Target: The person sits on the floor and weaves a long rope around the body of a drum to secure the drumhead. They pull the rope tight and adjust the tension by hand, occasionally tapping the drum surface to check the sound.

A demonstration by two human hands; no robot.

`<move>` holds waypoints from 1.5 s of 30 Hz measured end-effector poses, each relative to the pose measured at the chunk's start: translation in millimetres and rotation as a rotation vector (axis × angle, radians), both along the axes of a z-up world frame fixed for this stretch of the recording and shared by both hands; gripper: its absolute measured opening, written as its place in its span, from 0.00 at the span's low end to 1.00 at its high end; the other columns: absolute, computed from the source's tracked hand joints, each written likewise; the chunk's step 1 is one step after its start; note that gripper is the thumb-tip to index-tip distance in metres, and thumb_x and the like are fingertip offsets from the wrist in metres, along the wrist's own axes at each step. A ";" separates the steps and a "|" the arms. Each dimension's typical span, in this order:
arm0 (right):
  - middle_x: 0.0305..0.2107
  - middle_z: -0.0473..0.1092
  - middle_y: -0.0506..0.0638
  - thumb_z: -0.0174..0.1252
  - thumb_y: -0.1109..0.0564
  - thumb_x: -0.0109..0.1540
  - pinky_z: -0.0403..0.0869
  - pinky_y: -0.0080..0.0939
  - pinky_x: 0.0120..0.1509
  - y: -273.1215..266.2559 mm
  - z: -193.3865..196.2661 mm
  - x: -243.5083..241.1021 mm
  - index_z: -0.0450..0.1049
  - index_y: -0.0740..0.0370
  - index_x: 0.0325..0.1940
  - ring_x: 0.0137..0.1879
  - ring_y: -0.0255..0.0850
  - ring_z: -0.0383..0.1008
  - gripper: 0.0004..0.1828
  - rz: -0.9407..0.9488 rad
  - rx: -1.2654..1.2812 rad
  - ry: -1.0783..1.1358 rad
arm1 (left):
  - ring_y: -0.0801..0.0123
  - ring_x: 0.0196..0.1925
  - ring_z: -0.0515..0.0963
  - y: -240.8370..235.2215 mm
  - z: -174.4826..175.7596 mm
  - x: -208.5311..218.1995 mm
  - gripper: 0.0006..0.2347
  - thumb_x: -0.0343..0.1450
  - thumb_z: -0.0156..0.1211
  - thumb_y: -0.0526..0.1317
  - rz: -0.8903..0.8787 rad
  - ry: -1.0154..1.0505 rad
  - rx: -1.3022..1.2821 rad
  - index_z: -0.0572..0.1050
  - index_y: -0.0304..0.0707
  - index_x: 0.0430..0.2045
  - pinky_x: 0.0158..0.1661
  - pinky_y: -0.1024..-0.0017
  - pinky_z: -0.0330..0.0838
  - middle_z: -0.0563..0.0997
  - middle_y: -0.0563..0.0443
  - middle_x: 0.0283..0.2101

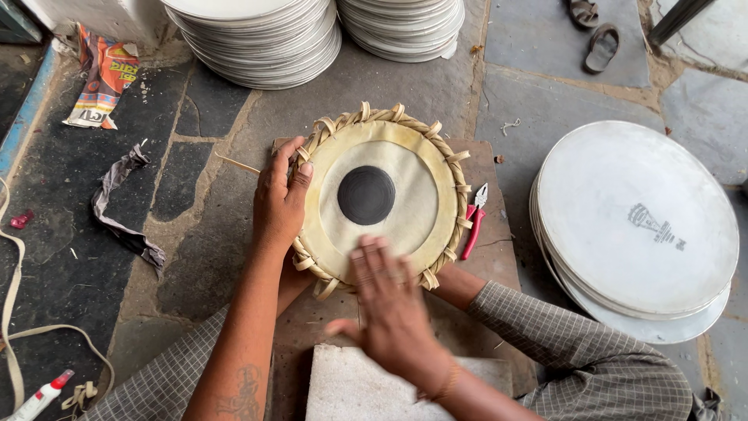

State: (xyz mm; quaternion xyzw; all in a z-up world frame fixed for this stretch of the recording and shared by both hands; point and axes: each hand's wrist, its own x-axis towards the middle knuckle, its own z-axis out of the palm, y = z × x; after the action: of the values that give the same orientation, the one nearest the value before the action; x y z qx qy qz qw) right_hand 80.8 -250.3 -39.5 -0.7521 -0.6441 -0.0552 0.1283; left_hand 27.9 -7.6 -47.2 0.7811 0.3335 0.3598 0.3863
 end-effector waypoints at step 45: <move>0.78 0.49 0.58 0.35 0.26 0.69 0.35 0.59 0.84 38.6 10.8 -25.2 0.52 0.66 0.79 0.84 0.49 0.41 0.48 0.031 0.098 0.017 | 0.53 0.69 0.71 1.1 3.4 -9.9 0.20 0.78 0.51 0.51 -0.102 -0.146 -0.150 0.68 0.48 0.64 0.64 0.57 0.65 0.73 0.45 0.67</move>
State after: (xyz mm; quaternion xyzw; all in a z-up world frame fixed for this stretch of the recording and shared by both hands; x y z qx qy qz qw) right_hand 55.6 -211.7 -28.7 -0.7354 -0.6510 -0.0784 0.1712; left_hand 17.9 -6.6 -43.8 0.7376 0.2904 0.3698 0.4846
